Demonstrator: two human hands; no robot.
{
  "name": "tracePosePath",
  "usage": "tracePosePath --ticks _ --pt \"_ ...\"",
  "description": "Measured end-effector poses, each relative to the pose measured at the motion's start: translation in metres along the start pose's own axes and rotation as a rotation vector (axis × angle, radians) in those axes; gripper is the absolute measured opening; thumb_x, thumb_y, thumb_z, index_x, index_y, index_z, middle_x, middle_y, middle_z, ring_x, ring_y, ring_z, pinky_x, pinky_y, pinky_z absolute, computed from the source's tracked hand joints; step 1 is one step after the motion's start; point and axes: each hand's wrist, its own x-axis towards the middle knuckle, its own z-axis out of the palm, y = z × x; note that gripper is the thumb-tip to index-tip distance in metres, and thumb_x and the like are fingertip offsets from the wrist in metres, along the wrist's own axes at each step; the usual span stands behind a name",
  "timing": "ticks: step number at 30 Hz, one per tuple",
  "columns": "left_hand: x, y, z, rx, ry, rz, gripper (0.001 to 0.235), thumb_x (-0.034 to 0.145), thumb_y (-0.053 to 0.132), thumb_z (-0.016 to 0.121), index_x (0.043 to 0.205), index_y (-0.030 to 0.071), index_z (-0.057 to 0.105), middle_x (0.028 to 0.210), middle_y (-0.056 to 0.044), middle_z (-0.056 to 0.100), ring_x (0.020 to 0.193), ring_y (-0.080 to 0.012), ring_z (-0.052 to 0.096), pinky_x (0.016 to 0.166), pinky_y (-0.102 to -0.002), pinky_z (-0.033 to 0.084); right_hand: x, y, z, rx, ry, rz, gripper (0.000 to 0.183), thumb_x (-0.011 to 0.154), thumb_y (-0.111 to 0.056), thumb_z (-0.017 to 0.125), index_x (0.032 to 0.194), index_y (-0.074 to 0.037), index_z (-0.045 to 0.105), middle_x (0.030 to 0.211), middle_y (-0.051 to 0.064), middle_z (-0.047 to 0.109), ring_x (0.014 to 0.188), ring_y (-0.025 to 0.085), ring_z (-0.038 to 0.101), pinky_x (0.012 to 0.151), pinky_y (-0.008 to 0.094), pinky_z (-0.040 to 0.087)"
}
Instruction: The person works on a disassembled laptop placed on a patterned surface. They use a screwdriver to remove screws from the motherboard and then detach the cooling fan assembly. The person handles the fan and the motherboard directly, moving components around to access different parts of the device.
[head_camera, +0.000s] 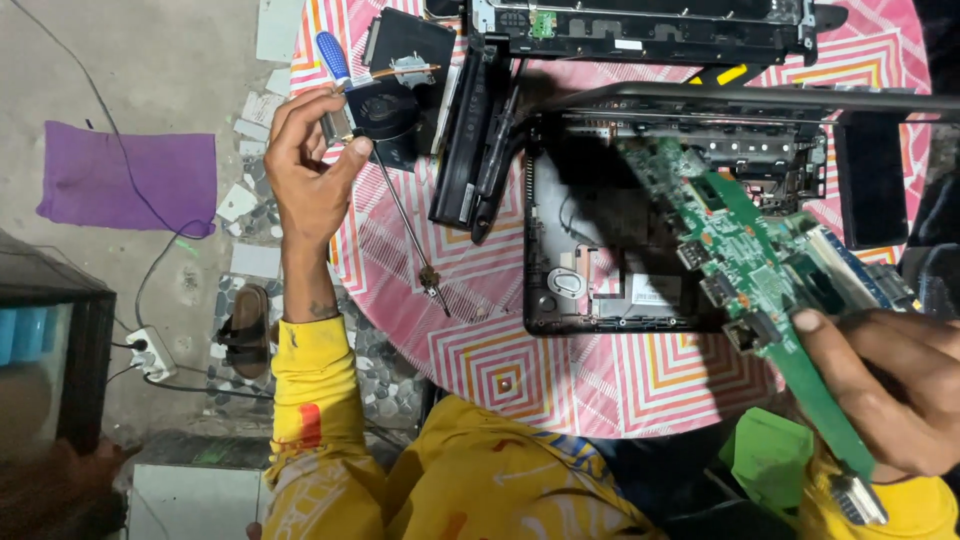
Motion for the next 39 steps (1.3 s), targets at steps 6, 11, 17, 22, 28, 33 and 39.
tracePosePath --ticks 6,11,17,22,28,33,39 --pt "-0.001 0.001 -0.001 -0.016 0.002 0.031 0.04 0.098 0.034 0.074 0.123 0.004 0.065 0.126 -0.01 0.056 0.084 -0.0114 0.046 0.068 -0.024 0.038 -0.024 -0.011 0.035 -0.226 0.168 0.12 0.062 0.101 -0.041 0.047 0.112 0.008 0.083 0.091 0.021 0.063 0.076 0.038 0.06 0.07 0.047 0.045" --pt "-0.002 -0.001 -0.002 -0.022 -0.009 0.06 0.038 0.099 0.03 0.074 0.124 0.004 0.064 0.124 -0.009 0.057 0.068 -0.0086 0.028 0.062 -0.023 0.029 -0.01 -0.012 0.096 -0.342 0.16 -0.021 0.025 0.1 0.01 0.078 0.12 -0.004 0.079 0.095 0.012 0.067 0.07 0.025 0.056 0.058 0.037 0.038" --pt "-0.003 -0.011 -0.005 -0.137 -0.008 -0.017 0.035 0.099 0.024 0.075 0.125 0.007 0.062 0.123 -0.006 0.055 0.097 -0.0132 0.054 0.075 -0.027 0.044 -0.007 -0.017 0.143 -0.394 0.148 -0.024 0.026 0.102 -0.002 0.074 0.126 -0.011 0.072 0.097 0.004 0.07 0.072 0.019 0.054 0.058 0.033 0.036" --pt "-0.008 -0.013 -0.002 -0.143 -0.029 0.051 0.033 0.101 0.021 0.076 0.127 0.007 0.06 0.126 -0.006 0.053 0.108 -0.0172 0.056 0.081 -0.033 0.049 -0.003 -0.021 0.15 -0.332 0.133 0.094 0.02 0.105 -0.013 0.063 0.12 -0.018 0.075 0.101 0.002 0.068 0.08 0.021 0.056 0.06 0.033 0.041" --pt "-0.002 -0.008 -0.002 -0.115 -0.064 0.071 0.034 0.099 0.019 0.078 0.126 0.007 0.061 0.121 -0.005 0.052 0.094 -0.0132 0.052 0.083 -0.033 0.052 -0.004 -0.022 0.152 0.006 0.15 0.194 0.032 0.08 -0.01 0.079 0.111 -0.009 0.074 0.101 0.009 0.067 0.088 0.029 0.059 0.07 0.04 0.047" --pt "0.001 -0.018 -0.005 -0.123 -0.059 0.173 0.037 0.1 0.023 0.078 0.126 0.004 0.061 0.126 -0.004 0.053 0.079 -0.0107 0.04 0.069 -0.029 0.035 -0.009 -0.012 0.151 0.147 0.04 0.276 0.036 0.081 -0.015 0.075 0.116 -0.007 0.073 0.108 0.01 0.065 0.098 0.031 0.057 0.082 0.042 0.039" --pt "-0.003 -0.021 -0.001 -0.291 -0.031 0.076 0.033 0.098 0.015 0.076 0.123 0.004 0.059 0.105 -0.007 0.06 0.083 -0.013 0.052 0.071 -0.03 0.043 -0.014 -0.011 0.151 0.134 -0.008 0.295 0.032 0.087 -0.025 0.071 0.117 -0.013 0.072 0.112 0.005 0.066 0.102 0.03 0.059 0.086 0.045 0.037"
